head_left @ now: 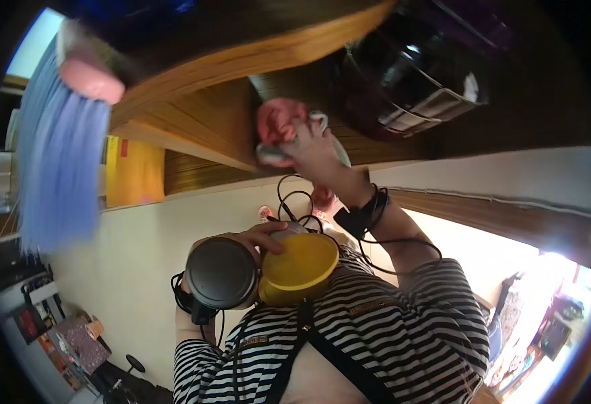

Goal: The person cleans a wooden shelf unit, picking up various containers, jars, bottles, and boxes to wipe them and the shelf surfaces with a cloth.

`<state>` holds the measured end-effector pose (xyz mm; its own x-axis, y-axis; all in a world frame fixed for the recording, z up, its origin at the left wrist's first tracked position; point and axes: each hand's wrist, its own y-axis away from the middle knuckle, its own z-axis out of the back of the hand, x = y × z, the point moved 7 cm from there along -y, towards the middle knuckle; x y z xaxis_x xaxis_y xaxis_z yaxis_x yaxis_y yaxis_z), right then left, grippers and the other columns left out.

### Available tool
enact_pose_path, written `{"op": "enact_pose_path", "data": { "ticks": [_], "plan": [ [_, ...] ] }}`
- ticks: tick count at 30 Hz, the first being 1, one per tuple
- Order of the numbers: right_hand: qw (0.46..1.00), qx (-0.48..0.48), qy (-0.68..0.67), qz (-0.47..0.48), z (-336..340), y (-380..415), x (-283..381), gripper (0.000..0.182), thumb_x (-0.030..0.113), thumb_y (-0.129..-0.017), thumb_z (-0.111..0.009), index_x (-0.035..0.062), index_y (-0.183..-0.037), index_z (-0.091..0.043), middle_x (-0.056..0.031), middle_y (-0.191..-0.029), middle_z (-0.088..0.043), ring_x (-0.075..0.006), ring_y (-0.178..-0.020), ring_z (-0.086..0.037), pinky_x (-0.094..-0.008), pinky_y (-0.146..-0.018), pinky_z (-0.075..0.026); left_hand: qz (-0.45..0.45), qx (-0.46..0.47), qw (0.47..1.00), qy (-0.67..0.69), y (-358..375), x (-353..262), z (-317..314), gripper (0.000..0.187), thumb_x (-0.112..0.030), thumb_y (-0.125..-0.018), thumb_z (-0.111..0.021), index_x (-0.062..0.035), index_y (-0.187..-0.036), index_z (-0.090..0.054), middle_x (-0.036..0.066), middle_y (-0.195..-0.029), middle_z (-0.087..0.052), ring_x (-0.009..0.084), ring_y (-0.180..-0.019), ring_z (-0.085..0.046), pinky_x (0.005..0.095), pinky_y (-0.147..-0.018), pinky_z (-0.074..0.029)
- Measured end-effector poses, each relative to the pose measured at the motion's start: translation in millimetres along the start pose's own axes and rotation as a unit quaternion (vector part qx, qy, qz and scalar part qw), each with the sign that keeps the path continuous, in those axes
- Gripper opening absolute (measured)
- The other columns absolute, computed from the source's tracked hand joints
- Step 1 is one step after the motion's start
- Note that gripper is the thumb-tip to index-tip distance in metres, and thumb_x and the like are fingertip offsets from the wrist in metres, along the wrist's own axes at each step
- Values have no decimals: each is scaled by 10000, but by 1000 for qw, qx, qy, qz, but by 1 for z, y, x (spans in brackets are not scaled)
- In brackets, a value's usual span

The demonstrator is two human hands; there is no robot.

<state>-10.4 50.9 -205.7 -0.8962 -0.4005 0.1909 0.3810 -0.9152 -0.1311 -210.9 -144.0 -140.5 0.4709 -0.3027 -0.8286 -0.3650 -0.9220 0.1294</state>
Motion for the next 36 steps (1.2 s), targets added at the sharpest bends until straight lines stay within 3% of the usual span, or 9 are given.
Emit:
{"op": "enact_pose_path", "data": {
  "ticks": [2,12,15,17,19,21,28,32,36],
  "plan": [
    [998,49,-2,44,3,28,1,480,345,-790,-734,336,-1259,-629,-183,-1429,-390,-453,-1329,-359,-602,-1017,-396,-1,10,1000,0,-2,0,-3,363,-358,-951,-577,-9,-909,-670,213,-1210,-619,432,-1276,-503,527,-1125,-343],
    [982,-181,12,42,71,159,-136,517,341,-634,-785,197,-1123,-703,-146,-1218,-575,-386,-1161,-532,-498,-963,-469,5,86,996,-19,-28,-4,-30,369,-361,-969,-558,-10,-933,-669,209,-1252,-604,426,-1297,-491,512,-1138,-335],
    [958,-234,35,-163,79,185,-190,451,288,-683,-767,140,-1104,-699,-169,-1139,-630,-398,-1102,-587,-487,-913,-504,10,117,993,-25,-41,-3,-42,372,-362,-974,-552,-11,-940,-669,207,-1265,-600,424,-1303,-488,508,-1142,-332],
    [824,-301,-259,-404,72,200,-229,459,238,-766,-691,96,-1200,-652,-202,-1139,-655,-410,-1089,-618,-464,-910,-516,10,137,990,-30,-48,-2,-53,373,-362,-977,-548,-11,-945,-669,207,-1274,-597,422,-1307,-486,505,-1144,-331],
    [773,-457,-277,-342,99,185,-215,573,175,-825,-586,108,-1390,-519,-221,-1068,-685,-391,-1097,-648,-425,-929,-516,10,151,988,-35,-57,-1,-62,374,-363,-981,-544,-11,-950,-669,206,-1282,-594,421,-1311,-483,502,-1147,-329],
    [776,-523,-265,-230,104,154,-224,518,171,-849,-580,86,-1358,-538,-221,-1064,-688,-404,-1087,-646,-422,-910,-520,9,162,986,-33,-63,0,-71,376,-364,-984,-540,-11,-955,-669,205,-1291,-591,420,-1315,-481,499,-1150,-328],
    [872,-122,-212,-423,43,135,-231,389,189,-848,-642,120,-1231,-636,-210,-1299,-595,-426,-1089,-623,-467,-896,-534,-21,207,978,-16,-67,-16,-97,382,-366,-996,-527,-12,-972,-668,202,-1320,-581,415,-1329,-473,488,-1159,-322],
    [956,-149,-113,-226,62,172,-150,503,221,-700,-777,124,-1181,-666,-207,-1305,-562,-413,-1148,-602,-469,-945,-522,-5,169,985,-18,-58,7,-48,481,-477,-930,-581,-13,-1013,-671,210,-1301,-595,364,-1280,-519,488,-1132,-368],
    [913,-47,-406,-14,89,182,-74,948,207,-579,-798,102,-1456,-454,-200,-1438,-485,-384,-1348,-463,-442,-1091,-417,43,91,994,-30,-39,19,-8,614,-580,-854,-651,-9,-1082,-659,216,-1289,-605,310,-1240,-557,485,-1109,-408]
  ]
}}
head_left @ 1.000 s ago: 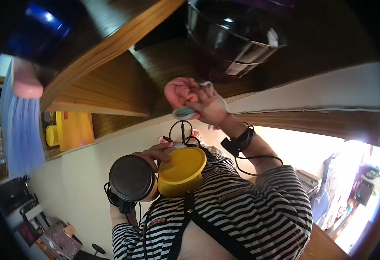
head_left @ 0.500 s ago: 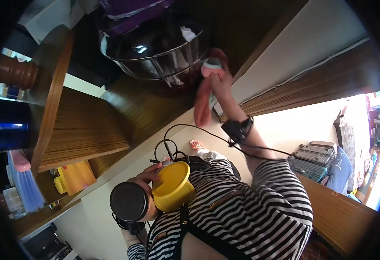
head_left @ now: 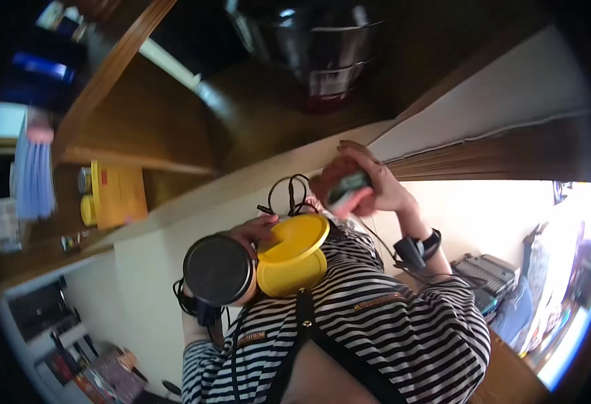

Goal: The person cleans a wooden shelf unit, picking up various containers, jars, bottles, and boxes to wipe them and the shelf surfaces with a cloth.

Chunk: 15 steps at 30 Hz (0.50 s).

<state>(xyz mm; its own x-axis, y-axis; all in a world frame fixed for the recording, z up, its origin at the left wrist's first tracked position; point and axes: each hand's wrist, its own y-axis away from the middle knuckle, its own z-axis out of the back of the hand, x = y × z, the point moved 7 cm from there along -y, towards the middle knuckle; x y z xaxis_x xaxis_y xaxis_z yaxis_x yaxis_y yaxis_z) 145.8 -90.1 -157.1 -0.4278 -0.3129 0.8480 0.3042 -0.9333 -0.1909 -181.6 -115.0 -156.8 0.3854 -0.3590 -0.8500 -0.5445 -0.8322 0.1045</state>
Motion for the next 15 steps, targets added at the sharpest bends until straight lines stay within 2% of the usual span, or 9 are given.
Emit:
{"op": "enact_pose_path", "data": {
  "ticks": [1,3,4,5,7,8,9,13,15],
  "plan": [
    [995,62,-73,-6,0,-2,27,966,181,-613,-762,110,-1503,-394,-214,-1442,-485,-391,-1325,-481,-442,-1078,-428,-4,-2,1000,8,7,-2,1,618,-577,-852,-655,-8,-1093,-654,215,-1294,-602,309,-1245,-554,483,-1111,-405],
    [960,235,-148,-27,-13,-12,55,1073,145,-601,-758,93,-1557,-275,-227,-1416,-511,-372,-1293,-518,-409,-1067,-433,-8,-16,1000,26,20,-7,6,625,-571,-849,-664,-6,-1114,-644,212,-1304,-597,308,-1254,-547,480,-1116,-400],
    [943,237,-233,29,-20,-20,70,1059,85,-578,-746,85,-1544,-312,-233,-1389,-532,-371,-1220,-582,-364,-1030,-461,-9,-23,999,38,29,-7,8,629,-568,-847,-668,-4,-1125,-639,211,-1309,-594,307,-1259,-544,478,-1118,-398],
    [894,306,-317,-76,-26,-18,85,1059,43,-558,-741,113,-1537,-344,-216,-1431,-513,-349,-1142,-639,-337,-967,-503,-10,-28,998,50,35,-7,10,634,-565,-846,-672,-3,-1136,-635,210,-1314,-592,306,-1263,-541,476,-1120,-395],
    [908,385,-158,54,-21,-19,108,1033,38,-544,-746,159,-1512,-410,-192,-1485,-479,-325,-1108,-663,-323,-902,-540,-18,-39,996,74,45,-1,14,644,-560,-842,-681,-1,-1158,-625,208,-1324,-586,304,-1272,-534,473,-1124,-390],
    [916,350,-118,157,-19,-21,118,1020,48,-530,-765,197,-1490,-453,-173,-1518,-450,-327,-1106,-668,-346,-856,-565,-22,-41,995,85,48,0,16,650,-557,-840,-685,0,-1169,-620,207,-1329,-584,303,-1277,-531,471,-1126,-387],
    [917,364,-75,147,-17,-19,123,992,54,-536,-779,201,-1471,-483,-184,-1511,-451,-351,-1099,-669,-357,-837,-572,-27,-43,994,94,51,3,16,656,-554,-839,-689,2,-1180,-616,206,-1334,-581,302,-1281,-528,469,-1129,-385],
    [915,347,-163,123,-28,-4,125,951,132,-558,-832,225,-1450,-518,-257,-1433,-503,-363,-977,-699,-360,-778,-578,-47,-49,990,123,65,10,17,683,-542,-832,-706,6,-1223,-597,201,-1354,-571,299,-1300,-515,462,-1137,-374],
    [915,379,-71,123,-26,-4,134,920,177,-575,-834,256,-1440,-531,-292,-1414,-502,-343,-900,-704,-363,-732,-575,-57,-50,988,136,69,11,18,698,-537,-828,-715,9,-1245,-587,199,-1364,-565,297,-1309,-509,459,-1142,-369]
  ]
}}
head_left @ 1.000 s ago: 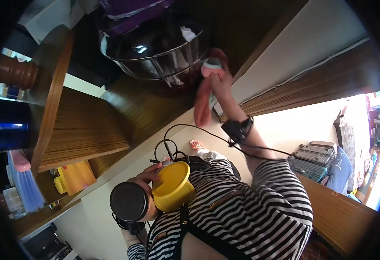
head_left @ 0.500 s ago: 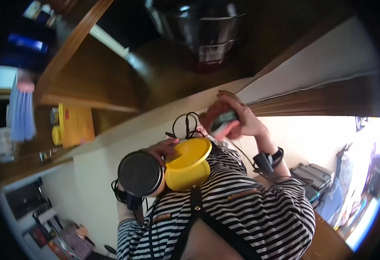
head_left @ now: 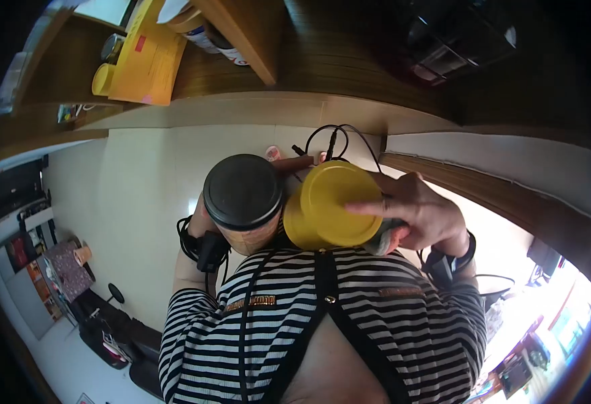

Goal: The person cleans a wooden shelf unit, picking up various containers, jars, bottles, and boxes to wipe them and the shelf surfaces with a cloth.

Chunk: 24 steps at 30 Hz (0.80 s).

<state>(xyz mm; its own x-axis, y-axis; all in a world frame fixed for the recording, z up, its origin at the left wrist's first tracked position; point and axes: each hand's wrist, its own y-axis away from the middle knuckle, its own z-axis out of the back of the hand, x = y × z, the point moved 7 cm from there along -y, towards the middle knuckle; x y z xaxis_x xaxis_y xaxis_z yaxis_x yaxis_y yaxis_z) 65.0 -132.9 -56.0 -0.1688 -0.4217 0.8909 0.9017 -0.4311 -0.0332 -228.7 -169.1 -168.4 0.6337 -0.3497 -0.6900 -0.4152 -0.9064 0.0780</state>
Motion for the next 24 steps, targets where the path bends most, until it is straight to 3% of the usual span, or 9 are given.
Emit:
{"op": "enact_pose_path", "data": {
  "ticks": [4,5,8,10,12,14,15,22,24],
  "plan": [
    [1000,11,13,9,-15,-13,0,914,172,-585,-799,293,-1446,-517,-235,-1317,-557,-350,-870,-675,-383,-745,-558,-20,10,999,25,3,-1,-2,731,-525,-821,-731,13,-1288,-568,194,-1384,-555,293,-1327,-496,452,-1151,-358],
    [999,44,9,-20,-17,-16,-3,979,151,-581,-789,305,-1487,-453,-228,-1288,-538,-370,-873,-661,-397,-762,-554,-27,14,999,34,2,0,-2,740,-522,-820,-736,15,-1299,-563,193,-1389,-552,292,-1332,-492,450,-1153,-356],
    [998,28,7,-60,-18,-27,-8,1022,142,-598,-780,308,-1524,-383,-260,-1344,-486,-391,-856,-654,-403,-749,-551,-50,42,996,56,-7,1,-3,768,-513,-815,-748,18,-1332,-549,190,-1404,-544,289,-1345,-483,445,-1159,-348],
    [995,25,48,-88,-26,-37,-14,1060,113,-607,-772,302,-1549,-323,-293,-1407,-428,-429,-933,-659,-423,-793,-564,-71,72,992,72,-18,2,4,788,-508,-811,-757,21,-1353,-540,188,-1414,-539,288,-1354,-476,441,-1164,-343],
    [988,-109,63,-87,-15,-41,-14,1074,82,-602,-762,294,-1552,-309,-317,-1444,-391,-472,-1037,-639,-438,-848,-576,-86,106,987,82,-32,0,17,798,-505,-809,-761,22,-1364,-535,187,-1419,-536,287,-1359,-473,439,-1166,-340],
    [983,-126,69,-117,-10,-46,-18,1079,61,-597,-747,281,-1552,-298,-329,-1465,-362,-509,-1109,-596,-444,-887,-577,-33,149,981,117,-37,1,38,1032,-497,-683,-870,33,-1451,-428,180,-1472,-488,294,-1360,-468,460,-1158,-354],
    [978,-162,87,-95,0,-49,-15,1070,61,-601,-739,271,-1552,-296,-333,-1460,-365,-514,-1102,-595,-445,-880,-581,37,7,999,-1,-34,-12,31,937,-538,-735,-837,-3,-1413,-474,133,-1401,-550,227,-1267,-539,396,-1085,-425],
    [955,-270,117,-47,85,-56,-24,921,42,-621,-673,224,-1492,-437,-219,-1405,-480,-436,-1174,-586,-431,-950,-521,-13,139,975,-173,-137,-60,-46,1114,-451,-615,-940,-11,-1473,-383,117,-1397,-541,208,-1269,-528,370,-1081,-416],
    [941,-285,169,-68,108,-59,-36,908,50,-633,-679,223,-1492,-438,-216,-1393,-491,-424,-1171,-591,-422,-952,-524,-101,187,961,-179,-170,-59,-73,1207,-297,-581,-956,2,-1526,-267,135,-1556,-346,228,-1409,-370,387,-1170,-279]
  ]
}}
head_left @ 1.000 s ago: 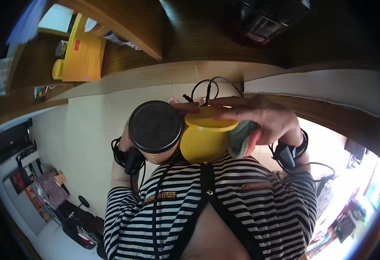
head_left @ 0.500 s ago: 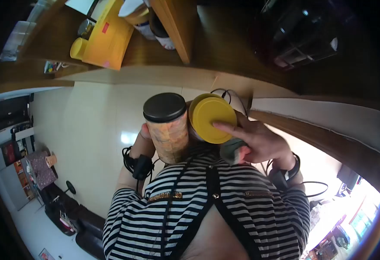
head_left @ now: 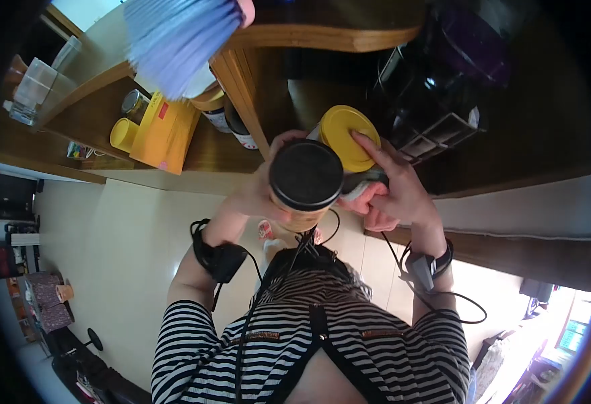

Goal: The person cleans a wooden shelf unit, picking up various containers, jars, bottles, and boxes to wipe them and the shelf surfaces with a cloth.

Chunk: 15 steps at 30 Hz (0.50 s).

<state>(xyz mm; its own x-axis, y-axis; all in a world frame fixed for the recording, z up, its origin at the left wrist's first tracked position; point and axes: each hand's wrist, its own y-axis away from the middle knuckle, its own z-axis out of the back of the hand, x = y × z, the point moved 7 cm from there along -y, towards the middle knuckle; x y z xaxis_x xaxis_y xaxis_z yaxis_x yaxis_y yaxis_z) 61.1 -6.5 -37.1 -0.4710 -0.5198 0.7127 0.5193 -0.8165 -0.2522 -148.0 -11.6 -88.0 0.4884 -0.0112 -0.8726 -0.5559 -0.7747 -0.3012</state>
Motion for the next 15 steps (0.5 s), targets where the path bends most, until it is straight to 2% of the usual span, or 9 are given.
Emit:
{"op": "enact_pose_path", "data": {
  "ticks": [2,4,6,7,9,11,14,15],
  "plan": [
    [999,-3,30,23,6,-19,-4,895,53,-654,-677,240,-1493,-431,-213,-1414,-477,-426,-1164,-594,-423,-950,-525,-11,-17,1000,3,-16,19,8,1211,-276,-578,-958,-2,-1527,-257,132,-1553,-339,231,-1412,-366,391,-1172,-279],
    [997,0,80,-13,0,-33,-25,890,63,-675,-673,257,-1502,-407,-227,-1443,-448,-433,-1134,-609,-433,-926,-536,-17,-33,999,6,-26,44,19,1215,-255,-575,-959,-6,-1528,-247,129,-1550,-333,235,-1416,-363,395,-1174,-278],
    [994,14,107,-10,-9,-48,-42,915,73,-691,-674,287,-1523,-360,-233,-1452,-431,-417,-1088,-635,-436,-880,-553,-50,-110,979,-163,-31,58,33,1188,-210,-571,-960,-26,-1515,-265,121,-1498,-396,228,-1408,-375,406,-1182,-269],
    [988,32,144,-41,-16,-55,-52,918,88,-696,-680,297,-1527,-348,-232,-1444,-436,-405,-1060,-647,-434,-855,-559,-40,-89,983,-157,-30,64,38,1123,-157,-608,-938,-44,-1508,-275,122,-1480,-425,227,-1397,-394,408,-1172,-300],
    [973,52,209,-83,-32,-68,-71,902,141,-728,-707,326,-1527,-333,-225,-1418,-453,-359,-1006,-678,-423,-802,-573,-13,-106,987,-122,-25,82,51,1090,-129,-626,-926,-45,-1502,-282,120,-1471,-438,228,-1385,-412,401,-1159,-324],
    [971,69,210,-87,-43,-81,-78,878,105,-753,-690,320,-1527,-335,-223,-1425,-449,-380,-1022,-668,-433,-815,-570,13,-123,989,-85,-21,104,66,1057,-102,-644,-913,-46,-1497,-290,117,-1461,-450,229,-1373,-429,394,-1145,-348],
    [962,89,238,-99,-58,-96,-90,820,76,-811,-653,316,-1528,-336,-221,-1415,-452,-401,-1034,-658,-446,-826,-566,-4,-135,979,-151,-23,128,75,1063,-97,-677,-899,-34,-1501,-230,116,-1456,-453,224,-1341,-470,379,-1117,-388],
    [955,89,263,-102,-61,-101,-96,784,82,-844,-632,319,-1529,-335,-223,-1399,-460,-401,-1030,-658,-450,-823,-565,6,-185,969,-166,-24,134,80,1100,-116,-680,-903,-30,-1504,-180,126,-1454,-453,235,-1331,-484,379,-1114,-391]
  ]
}}
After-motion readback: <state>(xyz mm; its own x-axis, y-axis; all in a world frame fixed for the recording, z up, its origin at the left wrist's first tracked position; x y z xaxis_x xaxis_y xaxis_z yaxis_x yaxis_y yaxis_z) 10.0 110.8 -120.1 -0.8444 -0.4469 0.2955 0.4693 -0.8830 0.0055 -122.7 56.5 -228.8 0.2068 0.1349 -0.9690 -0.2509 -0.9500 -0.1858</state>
